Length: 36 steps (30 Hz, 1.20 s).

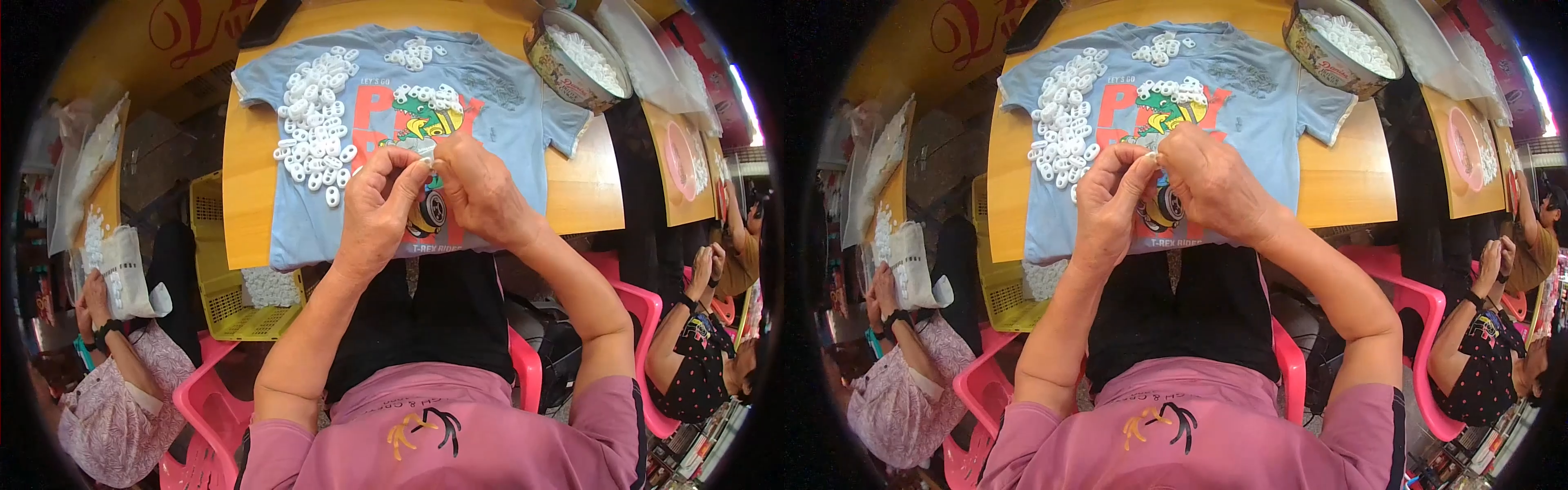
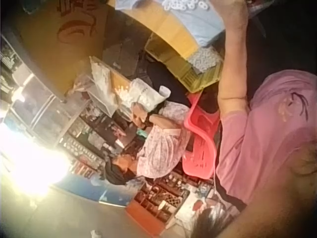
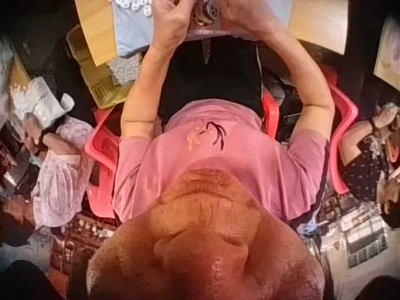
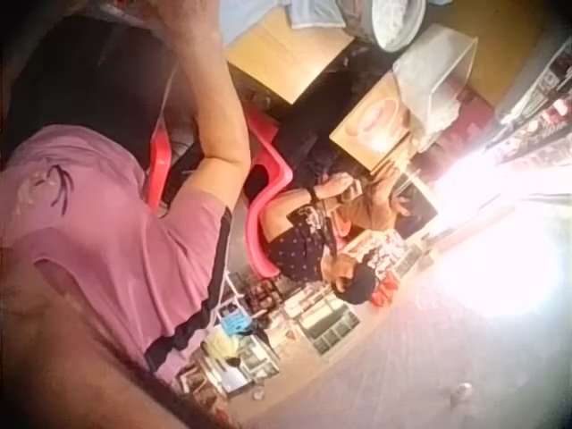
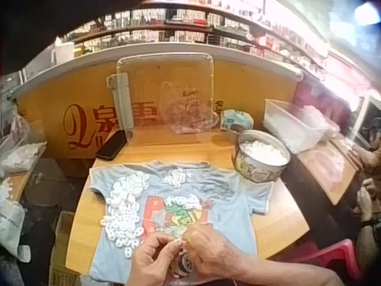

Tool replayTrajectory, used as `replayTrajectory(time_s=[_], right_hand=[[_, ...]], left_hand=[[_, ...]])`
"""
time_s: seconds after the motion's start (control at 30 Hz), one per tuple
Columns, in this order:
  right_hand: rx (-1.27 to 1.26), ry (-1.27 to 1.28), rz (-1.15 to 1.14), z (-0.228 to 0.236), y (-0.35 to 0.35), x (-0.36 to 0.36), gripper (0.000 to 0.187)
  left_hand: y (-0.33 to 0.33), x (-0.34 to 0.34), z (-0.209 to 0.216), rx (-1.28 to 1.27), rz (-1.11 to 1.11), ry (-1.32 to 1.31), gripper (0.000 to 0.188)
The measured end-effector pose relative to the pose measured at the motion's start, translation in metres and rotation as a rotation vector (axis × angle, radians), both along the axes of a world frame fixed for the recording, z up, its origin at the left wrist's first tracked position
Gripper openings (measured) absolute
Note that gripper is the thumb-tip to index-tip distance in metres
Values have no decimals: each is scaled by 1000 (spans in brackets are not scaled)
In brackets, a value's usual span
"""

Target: Assembling small white plastic accessories onto a light blue t-shirt at a workbench.

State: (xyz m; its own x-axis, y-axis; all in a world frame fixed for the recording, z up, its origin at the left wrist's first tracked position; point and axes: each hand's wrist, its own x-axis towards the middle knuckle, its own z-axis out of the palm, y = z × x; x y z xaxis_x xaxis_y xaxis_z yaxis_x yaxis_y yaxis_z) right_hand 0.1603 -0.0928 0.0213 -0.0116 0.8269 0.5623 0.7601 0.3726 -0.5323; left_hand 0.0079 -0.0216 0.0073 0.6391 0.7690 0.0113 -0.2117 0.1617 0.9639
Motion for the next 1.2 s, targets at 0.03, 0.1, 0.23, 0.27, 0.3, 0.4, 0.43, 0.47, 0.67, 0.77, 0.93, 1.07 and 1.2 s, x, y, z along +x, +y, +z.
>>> replayTrajectory(time_s=[0.03, 0.1, 0.23, 0.27, 0.3, 0.4, 0.43, 0.47, 0.67, 0.77, 0.93, 1.07, 1.2], right_hand=[[-77, 34, 1, 4, -1, 2, 10], [-183, 168, 12, 8, -1, 14, 10], [-174, 128, -199, 17, 24, 45, 13], [-177, 125, -202, 14, 33, 54, 13], [-117, -15, -245, 12, 44, 59, 13], [-75, -213, -321, 9, 59, 58, 15], [-92, -270, -355, 10, 64, 55, 16], [-94, -270, -353, 8, 67, 55, 16], [-45, -360, -288, 7, 68, 49, 16], [-51, -345, -258, 7, 62, 45, 17], [-277, 158, -232, 15, 42, 40, 23], [-391, 585, -119, 22, 23, 39, 28], [-464, 831, -12, 30, 2, 30, 30]], left_hand=[[0, 0, 1, -1, 1, -1, 13], [0, 1, 2, -47, 9, -37, 14], [1, 2, -1, -29, -23, -18, 15], [1, 3, -1, -21, -28, -25, 15], [1, 3, -1, -11, -31, -31, 15], [0, 3, 0, -26, -23, -46, 15], [0, 3, -1, -27, -21, -45, 15], [0, 3, -1, -28, -21, -44, 14], [0, 1, 1, -1, -21, -14, 15], [-1, 0, 0, -11, -22, -23, 15], [0, 1, -1, -28, -31, -60, 16], [-1, 1, 0, -60, -20, -70, 15], [-1, 2, -3, -100, -7, -129, 13]])
